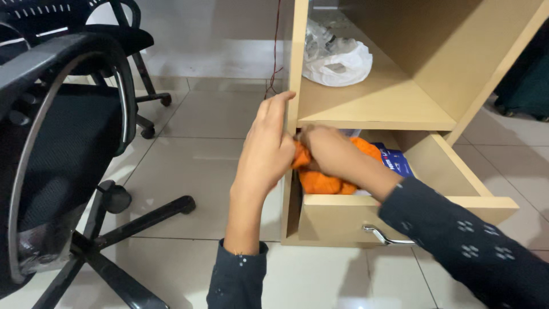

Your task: The person wipes the surfaces of a wooden desk organizer and the inside of its drawer using an orange cloth.

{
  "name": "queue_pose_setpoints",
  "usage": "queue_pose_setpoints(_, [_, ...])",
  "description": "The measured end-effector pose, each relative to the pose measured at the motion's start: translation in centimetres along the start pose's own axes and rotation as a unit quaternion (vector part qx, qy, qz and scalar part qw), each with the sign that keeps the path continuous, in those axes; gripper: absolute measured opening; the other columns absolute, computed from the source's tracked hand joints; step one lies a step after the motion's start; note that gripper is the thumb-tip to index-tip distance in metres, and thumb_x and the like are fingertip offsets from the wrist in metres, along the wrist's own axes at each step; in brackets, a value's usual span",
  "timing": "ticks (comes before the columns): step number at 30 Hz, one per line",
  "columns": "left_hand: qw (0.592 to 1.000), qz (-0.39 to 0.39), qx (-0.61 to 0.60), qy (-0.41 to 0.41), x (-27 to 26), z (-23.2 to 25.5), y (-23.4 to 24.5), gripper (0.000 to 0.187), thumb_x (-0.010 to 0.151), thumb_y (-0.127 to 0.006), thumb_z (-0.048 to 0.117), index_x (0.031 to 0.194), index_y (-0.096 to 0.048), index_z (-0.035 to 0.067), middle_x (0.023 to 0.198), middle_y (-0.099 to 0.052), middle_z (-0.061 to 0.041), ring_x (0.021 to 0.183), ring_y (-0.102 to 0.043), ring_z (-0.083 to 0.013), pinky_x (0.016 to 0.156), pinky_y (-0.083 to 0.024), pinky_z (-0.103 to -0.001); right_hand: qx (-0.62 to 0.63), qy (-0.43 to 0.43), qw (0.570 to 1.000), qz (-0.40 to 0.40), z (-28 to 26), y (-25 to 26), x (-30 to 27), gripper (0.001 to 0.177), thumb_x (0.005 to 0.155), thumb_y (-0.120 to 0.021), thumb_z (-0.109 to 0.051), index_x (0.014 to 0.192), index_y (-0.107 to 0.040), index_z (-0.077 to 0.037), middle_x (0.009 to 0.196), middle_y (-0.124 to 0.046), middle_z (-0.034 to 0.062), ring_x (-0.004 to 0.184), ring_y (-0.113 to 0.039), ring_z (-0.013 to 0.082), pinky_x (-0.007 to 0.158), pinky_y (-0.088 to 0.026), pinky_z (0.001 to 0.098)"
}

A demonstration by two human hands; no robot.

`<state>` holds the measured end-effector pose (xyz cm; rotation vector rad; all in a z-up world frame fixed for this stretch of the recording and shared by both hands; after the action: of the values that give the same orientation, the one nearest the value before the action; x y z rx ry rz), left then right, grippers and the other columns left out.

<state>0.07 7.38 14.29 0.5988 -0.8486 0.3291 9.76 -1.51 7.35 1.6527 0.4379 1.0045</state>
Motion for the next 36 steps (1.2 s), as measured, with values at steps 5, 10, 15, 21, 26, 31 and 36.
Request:
queue_pose_setpoints(5, [0.996, 0.043, -0.010, -0.072, -0.5, 6.3, 0.1, 0.058, 0.083, -0.048, -0.007, 0.140, -0.052, 0.002, 0.142, -0.055, -0.024, 0.132, -0.054, -0.0444, 0.112, -0.045, -0.048, 0.085, 0.003, 0.996, 0.031, 1.5, 4.5, -4.8, 0.051, 0.056, -0.075, -0.008, 0.105, -0.067, 0.003, 0.101, -0.070, 0.0253, 0.096, -0.067, 0.0428, 0.085, -0.053, 0.0479])
queue_pose_setpoints(10, [0.989, 0.048, -0.036, -0.134, -2.6, 12.1, -6.7, 0.032, 0.088, -0.060, 0.006, 0.120, -0.061, 0.007, 0.116, -0.064, -0.015, 0.110, -0.065, -0.0350, 0.097, -0.054, -0.045, -0.106, -0.073, 0.976, 0.177, 9.6, 17.4, -12.5, 0.055, 0.063, -0.077, -0.012, 0.116, -0.069, -0.001, 0.109, -0.070, 0.0256, 0.102, -0.067, 0.0447, 0.091, -0.053, 0.0502])
queue_pose_setpoints(15, [0.983, -0.131, 0.045, -0.122, -5.3, 11.4, -16.6, 0.032, 0.095, -0.062, 0.034, 0.104, -0.066, 0.004, 0.090, -0.067, -0.017, 0.083, -0.066, -0.0365, 0.066, -0.053, -0.049, -0.231, -0.389, 0.883, -0.123, 21.7, 12.1, -21.9, 0.061, 0.074, -0.082, -0.059, 0.101, -0.078, -0.005, 0.095, -0.075, 0.0261, 0.093, -0.073, 0.0425, 0.084, -0.059, 0.0528])
queue_pose_setpoints(21, [0.950, -0.297, 0.046, -0.090, -7.4, 9.5, -21.4, 0.046, 0.098, -0.051, 0.044, 0.082, -0.071, 0.006, 0.068, -0.068, -0.016, 0.069, -0.069, -0.0376, 0.063, -0.053, -0.052, -0.122, -0.395, 0.898, -0.149, 28.6, 5.2, -21.7, 0.064, 0.068, -0.083, -0.056, 0.101, -0.076, -0.001, 0.097, -0.076, 0.0258, 0.095, -0.073, 0.0414, 0.086, -0.057, 0.0503])
queue_pose_setpoints(26, [0.936, -0.341, 0.051, -0.072, -7.4, 9.6, -21.6, 0.044, 0.100, -0.052, 0.044, 0.091, -0.070, 0.005, 0.068, -0.069, -0.017, 0.068, -0.069, -0.0387, 0.062, -0.052, -0.054, -0.104, -0.383, 0.910, -0.117, 33.7, 2.9, -16.9, 0.061, 0.074, -0.080, -0.048, 0.108, -0.076, 0.002, 0.105, -0.074, 0.0288, 0.098, -0.072, 0.0434, 0.089, -0.057, 0.0490])
queue_pose_setpoints(31, [0.932, -0.342, 0.067, -0.099, -7.7, 10.0, -21.3, 0.045, 0.094, -0.058, 0.046, 0.091, -0.068, 0.002, 0.069, -0.069, -0.017, 0.067, -0.069, -0.0381, 0.062, -0.053, -0.051, 0.020, -0.348, 0.935, -0.055, 35.0, 1.8, -19.7, 0.056, 0.081, -0.074, -0.048, 0.108, -0.074, 0.001, 0.102, -0.075, 0.0260, 0.094, -0.073, 0.0356, 0.085, -0.056, 0.0456])
queue_pose_setpoints(36, [0.926, -0.358, 0.077, -0.095, -7.9, 10.0, -21.7, 0.043, 0.095, -0.058, 0.045, 0.090, -0.067, 0.003, 0.071, -0.070, -0.017, 0.068, -0.069, -0.0381, 0.062, -0.054, -0.051, 0.144, -0.335, 0.931, -0.016, 34.6, 0.9, -25.0, 0.049, 0.085, -0.071, -0.043, 0.112, -0.072, -0.002, 0.103, -0.077, 0.0207, 0.094, -0.072, 0.0286, 0.084, -0.055, 0.0421])
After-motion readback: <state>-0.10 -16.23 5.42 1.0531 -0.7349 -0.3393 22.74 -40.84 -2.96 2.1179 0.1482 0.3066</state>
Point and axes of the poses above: each hand's wrist, its own x-axis towards the middle knuckle, its own y-axis out of the back of the hand, z = x × y, the point moved 10 cm from there along x, towards the middle knuckle
